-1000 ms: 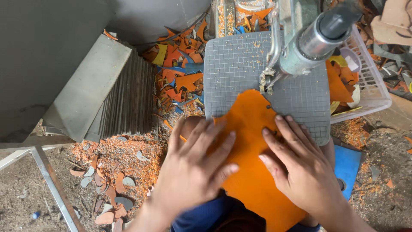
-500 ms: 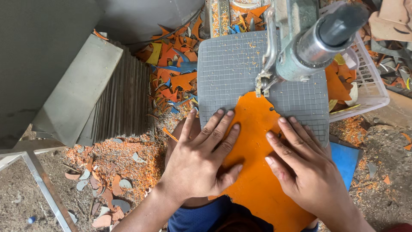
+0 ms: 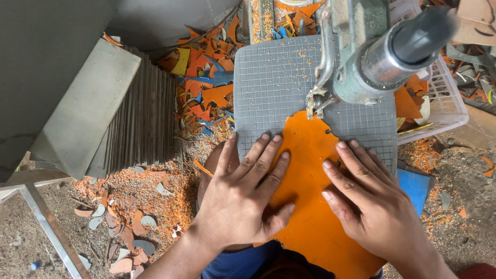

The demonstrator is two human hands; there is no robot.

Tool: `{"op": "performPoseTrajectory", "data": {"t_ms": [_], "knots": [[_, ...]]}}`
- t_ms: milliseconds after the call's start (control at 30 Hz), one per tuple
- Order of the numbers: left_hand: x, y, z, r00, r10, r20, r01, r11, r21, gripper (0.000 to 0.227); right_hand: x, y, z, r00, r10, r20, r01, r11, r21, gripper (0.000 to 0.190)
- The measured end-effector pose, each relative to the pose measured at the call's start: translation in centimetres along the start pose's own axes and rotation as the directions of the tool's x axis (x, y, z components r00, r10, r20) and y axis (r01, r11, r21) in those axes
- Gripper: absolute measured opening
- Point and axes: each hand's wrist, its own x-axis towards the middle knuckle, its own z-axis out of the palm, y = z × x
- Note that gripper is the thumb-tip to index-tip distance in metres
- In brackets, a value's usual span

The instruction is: The person uses a vertical cutting machine to cut an orange plastic sheet into a complex shape. They guide the sheet with both hands along a marked path, rotating it as needed to follow the design. The cut piece is separated from the main sheet and placed aside.

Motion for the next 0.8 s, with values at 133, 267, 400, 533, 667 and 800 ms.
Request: {"op": "performPoseTrajectory", "data": {"t_ms": [133, 267, 400, 533, 667, 800], "knots": [[-0.09, 0.24, 0.1, 1.0, -0.011, -0.008, 0.011, 1.0, -0.015, 0.068, 0.09, 0.08, -0.09, 1.0, 0.003, 0.012, -0.003, 1.0, -0.003, 0.039], [-0.1, 0.07, 0.29, 1.0, -0.011, -0.006, 0.011, 1.0, -0.019, 0.067, 0.14, 0.11, -0.11, 1.0, 0.001, 0.012, -0.001, 1.0, -0.003, 0.038], [-0.05, -0.03, 0.45, 1.0, -0.011, -0.01, 0.011, 1.0, -0.024, 0.066, 0.18, 0.28, -0.11, 1.0, -0.001, 0.012, 0.001, 1.0, 0.01, 0.038], [0.11, 0.07, 0.51, 1.0, -0.013, -0.014, 0.012, 0.999, -0.031, 0.066, 0.18, 0.34, -0.08, 1.0, 0.002, 0.014, -0.002, 1.0, -0.009, 0.038], [0.34, 0.1, 0.61, 0.999, -0.016, -0.033, 0.015, 0.999, -0.034, 0.064, 0.51, 0.54, -0.11, 1.0, -0.007, -0.006, 0.007, 1.0, 0.001, 0.034], [0.68, 0.09, 0.95, 0.998, -0.03, -0.06, 0.028, 0.999, -0.036, 0.063, 0.85, 1.01, -0.21, 1.0, -0.009, -0.023, 0.009, 1.0, 0.009, 0.03]]}}
